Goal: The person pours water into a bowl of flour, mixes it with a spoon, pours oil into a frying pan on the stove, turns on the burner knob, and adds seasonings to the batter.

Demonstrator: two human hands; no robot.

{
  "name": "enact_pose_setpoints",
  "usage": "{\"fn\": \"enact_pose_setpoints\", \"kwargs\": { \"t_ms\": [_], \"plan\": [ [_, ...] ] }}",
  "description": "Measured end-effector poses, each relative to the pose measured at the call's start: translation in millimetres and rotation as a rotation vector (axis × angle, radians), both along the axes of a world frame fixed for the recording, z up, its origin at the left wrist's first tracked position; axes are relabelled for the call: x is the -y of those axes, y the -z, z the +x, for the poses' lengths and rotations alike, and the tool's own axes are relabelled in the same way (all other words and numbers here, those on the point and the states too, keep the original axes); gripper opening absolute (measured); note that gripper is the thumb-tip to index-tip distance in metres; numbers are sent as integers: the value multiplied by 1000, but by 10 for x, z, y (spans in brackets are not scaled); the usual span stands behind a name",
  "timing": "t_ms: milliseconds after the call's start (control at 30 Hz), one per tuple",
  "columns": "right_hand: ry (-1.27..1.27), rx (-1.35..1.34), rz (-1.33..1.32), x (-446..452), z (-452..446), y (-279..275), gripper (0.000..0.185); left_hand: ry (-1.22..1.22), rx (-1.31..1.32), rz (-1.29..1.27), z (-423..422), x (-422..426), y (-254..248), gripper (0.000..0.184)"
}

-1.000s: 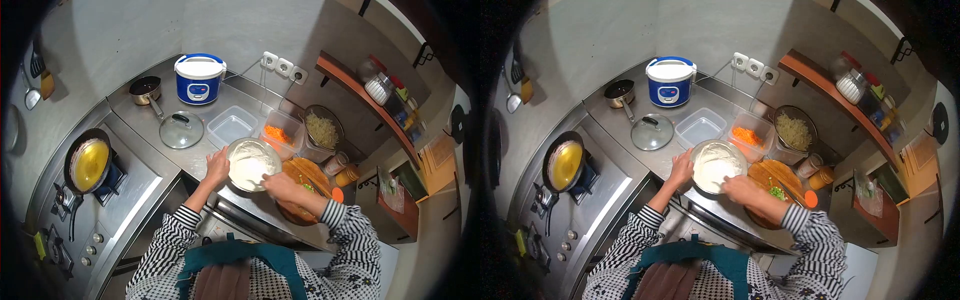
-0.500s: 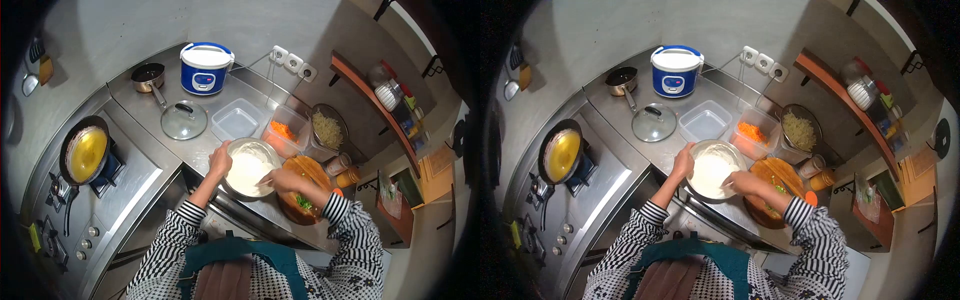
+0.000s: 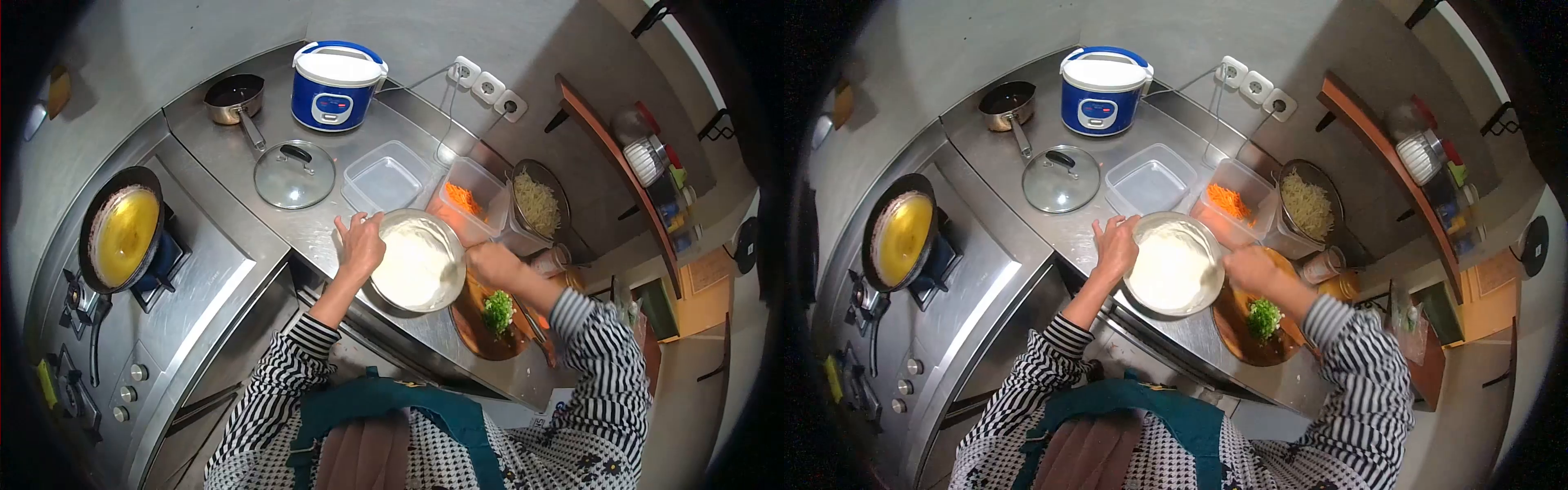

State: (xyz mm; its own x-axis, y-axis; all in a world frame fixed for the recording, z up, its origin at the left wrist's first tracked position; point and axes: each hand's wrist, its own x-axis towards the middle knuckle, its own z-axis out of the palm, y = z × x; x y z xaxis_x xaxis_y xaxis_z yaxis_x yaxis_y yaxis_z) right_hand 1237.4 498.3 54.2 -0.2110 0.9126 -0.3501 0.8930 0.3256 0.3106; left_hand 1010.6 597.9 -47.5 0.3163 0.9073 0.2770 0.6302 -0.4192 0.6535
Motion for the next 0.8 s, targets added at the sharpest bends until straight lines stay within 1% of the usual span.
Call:
{"fn": "enact_pose_setpoints", "kwargs": {
  "t_ms": [67, 100, 200, 233, 300, 400, 433, 533, 633, 733, 800],
  "plan": [
    [131, -267, -170, 294, -166, -109, 13, -10, 27, -45, 32, 2, -27, 46],
    [150, -322, -198, 336, -236, -195, 13, -12, 37, -64, 42, 10, -43, 46],
    [-37, 15, -149, 38, -208, -334, 11, 70, 21, -62, 81, -15, -47, 46],
    [-378, 0, 197, -67, -56, -209, 11, 88, 19, -53, 83, -33, -61, 46],
    [-413, 234, 36, -421, -155, -331, 13, 124, 12, -39, 74, -53, -80, 47],
    [-665, 231, 168, -661, -102, -253, 16, 143, 7, 18, 61, -70, -70, 47],
    [-679, 97, 207, -674, -34, -249, 17, 153, -5, 17, 56, -81, -64, 47],
    [-428, -3, 139, -442, 182, -226, 13, 162, -31, 2, 14, -89, -59, 48],
    [-201, -165, -58, -28, 267, 52, 13, 138, -3, -13, 28, -93, 5, 48],
    [-131, -68, -107, -44, 24, -251, 12, 133, 83, -47, 46, -73, 57, 46],
    [-247, -31, 100, -138, -21, -174, 10, 152, 155, -99, 58, -118, 114, 44]
  ]
}}
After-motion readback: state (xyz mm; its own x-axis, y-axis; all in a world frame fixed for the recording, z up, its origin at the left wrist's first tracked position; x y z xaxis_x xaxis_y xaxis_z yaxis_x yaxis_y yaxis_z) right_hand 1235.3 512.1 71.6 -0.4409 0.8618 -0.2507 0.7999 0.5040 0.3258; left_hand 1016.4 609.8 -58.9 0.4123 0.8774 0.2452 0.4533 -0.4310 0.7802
